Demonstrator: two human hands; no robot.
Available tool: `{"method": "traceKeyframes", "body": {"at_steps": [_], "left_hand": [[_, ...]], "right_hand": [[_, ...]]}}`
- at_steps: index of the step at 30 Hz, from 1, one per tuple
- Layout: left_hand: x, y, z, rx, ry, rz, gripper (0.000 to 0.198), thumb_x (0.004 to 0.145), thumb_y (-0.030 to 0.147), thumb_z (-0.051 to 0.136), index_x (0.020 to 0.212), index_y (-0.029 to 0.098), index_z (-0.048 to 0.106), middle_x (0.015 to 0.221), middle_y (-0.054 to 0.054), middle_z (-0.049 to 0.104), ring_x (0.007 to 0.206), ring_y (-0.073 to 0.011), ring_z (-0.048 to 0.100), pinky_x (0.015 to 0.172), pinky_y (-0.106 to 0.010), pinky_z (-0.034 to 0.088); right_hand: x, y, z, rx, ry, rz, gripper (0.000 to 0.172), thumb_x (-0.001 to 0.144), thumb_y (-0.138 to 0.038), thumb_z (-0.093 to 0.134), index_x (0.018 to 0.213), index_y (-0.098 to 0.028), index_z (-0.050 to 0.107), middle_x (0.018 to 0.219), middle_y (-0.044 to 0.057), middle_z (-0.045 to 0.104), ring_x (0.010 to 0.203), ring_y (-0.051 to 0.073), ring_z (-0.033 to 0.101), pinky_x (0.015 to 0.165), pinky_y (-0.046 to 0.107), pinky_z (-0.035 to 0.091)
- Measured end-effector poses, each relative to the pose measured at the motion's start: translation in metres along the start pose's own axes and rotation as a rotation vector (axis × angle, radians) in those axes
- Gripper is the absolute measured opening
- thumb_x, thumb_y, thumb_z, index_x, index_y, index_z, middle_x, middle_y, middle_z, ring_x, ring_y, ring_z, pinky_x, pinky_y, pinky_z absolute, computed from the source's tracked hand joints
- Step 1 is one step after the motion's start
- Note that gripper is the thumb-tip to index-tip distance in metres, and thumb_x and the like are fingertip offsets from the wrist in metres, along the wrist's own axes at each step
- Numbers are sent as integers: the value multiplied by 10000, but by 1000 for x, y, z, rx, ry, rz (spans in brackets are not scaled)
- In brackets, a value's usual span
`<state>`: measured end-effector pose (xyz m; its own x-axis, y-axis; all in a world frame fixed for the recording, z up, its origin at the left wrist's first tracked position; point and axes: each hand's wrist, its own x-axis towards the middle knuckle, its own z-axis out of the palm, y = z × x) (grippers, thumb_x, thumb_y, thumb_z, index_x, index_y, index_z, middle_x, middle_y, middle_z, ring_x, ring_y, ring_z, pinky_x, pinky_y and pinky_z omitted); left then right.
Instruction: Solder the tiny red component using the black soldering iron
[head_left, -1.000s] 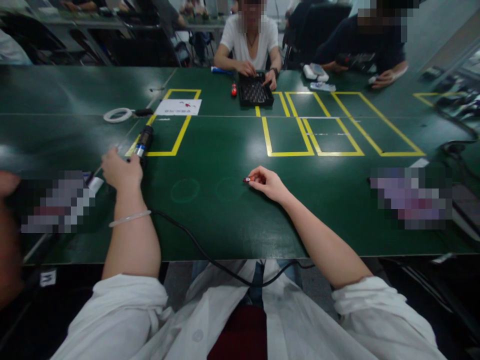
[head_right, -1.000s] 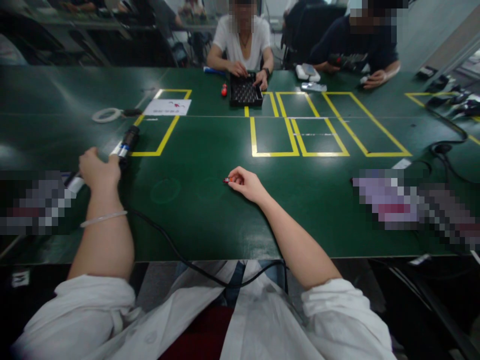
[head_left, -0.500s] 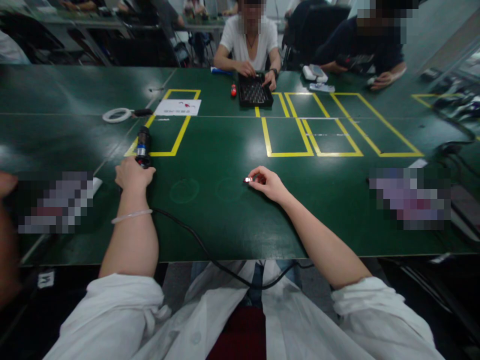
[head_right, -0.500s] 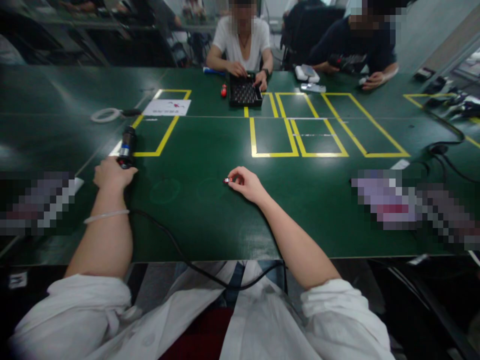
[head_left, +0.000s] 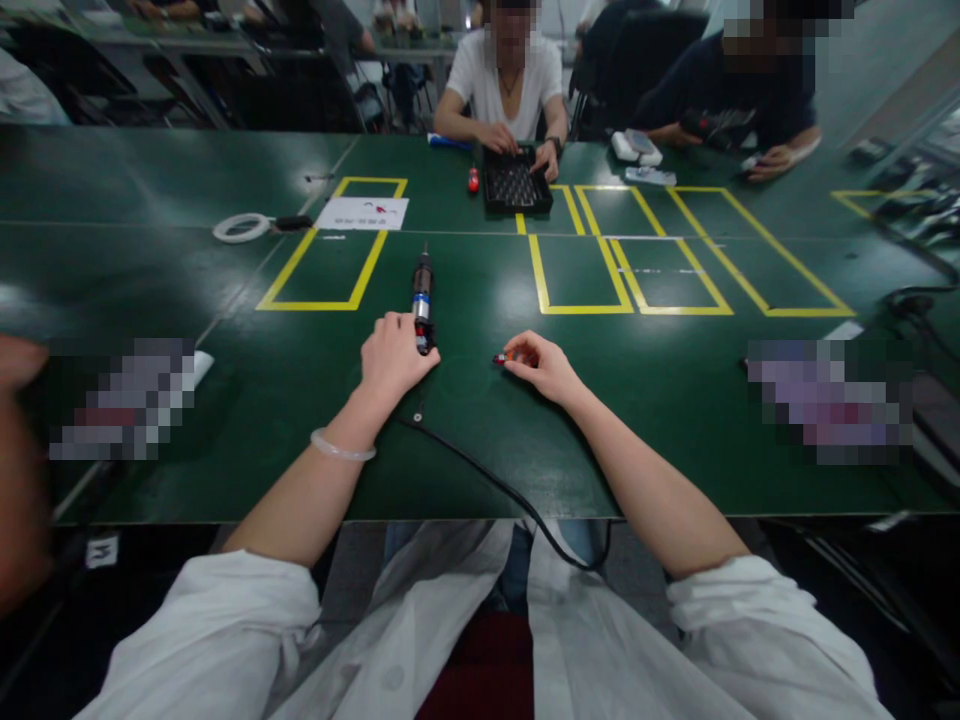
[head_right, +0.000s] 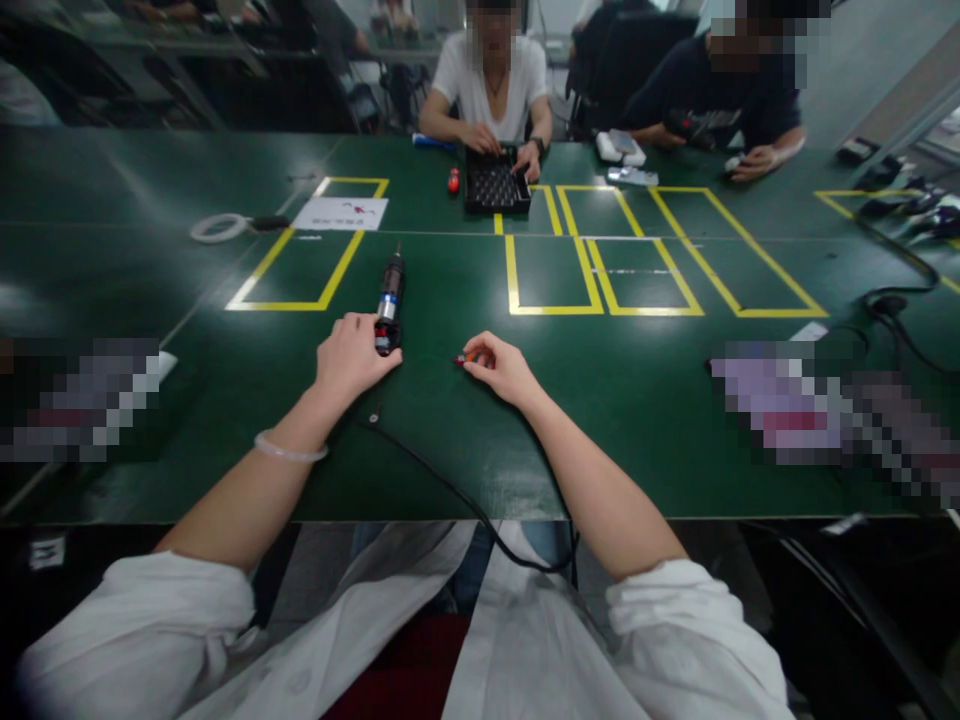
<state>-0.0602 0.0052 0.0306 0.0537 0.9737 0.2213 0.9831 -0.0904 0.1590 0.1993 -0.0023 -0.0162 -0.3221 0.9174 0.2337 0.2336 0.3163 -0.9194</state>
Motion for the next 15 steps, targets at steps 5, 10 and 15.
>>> {"method": "traceKeyframes", "body": {"at_steps": [5,10,15], "left_hand": [[-19,45,4,27,-21,213,542,832,443,634,1266,137,529,1203,-190,568,1078,-346,548,855,-430,477],[-31,60,9,-2,-17,312,547,851,453,621,1294,148,517,1216,-183,565,1097,-340,537,890,-431,462],[-36,64,10,-16,-19,340,553,849,445,619,1309,156,514,1227,-188,561,1101,-348,540,885,-446,462]], "right_hand": [[0,-2,0,-1,40,5,263,774,-330,690,963,-188,575,773,-15,592,612,110,491,615,269,407],[0,-4,-1,-82,51,5,188,774,-307,675,883,-193,573,676,-34,551,587,115,473,596,267,388],[0,-6,2,-132,29,-7,154,779,-284,664,860,-197,567,689,-29,570,592,120,484,609,269,394]]}}
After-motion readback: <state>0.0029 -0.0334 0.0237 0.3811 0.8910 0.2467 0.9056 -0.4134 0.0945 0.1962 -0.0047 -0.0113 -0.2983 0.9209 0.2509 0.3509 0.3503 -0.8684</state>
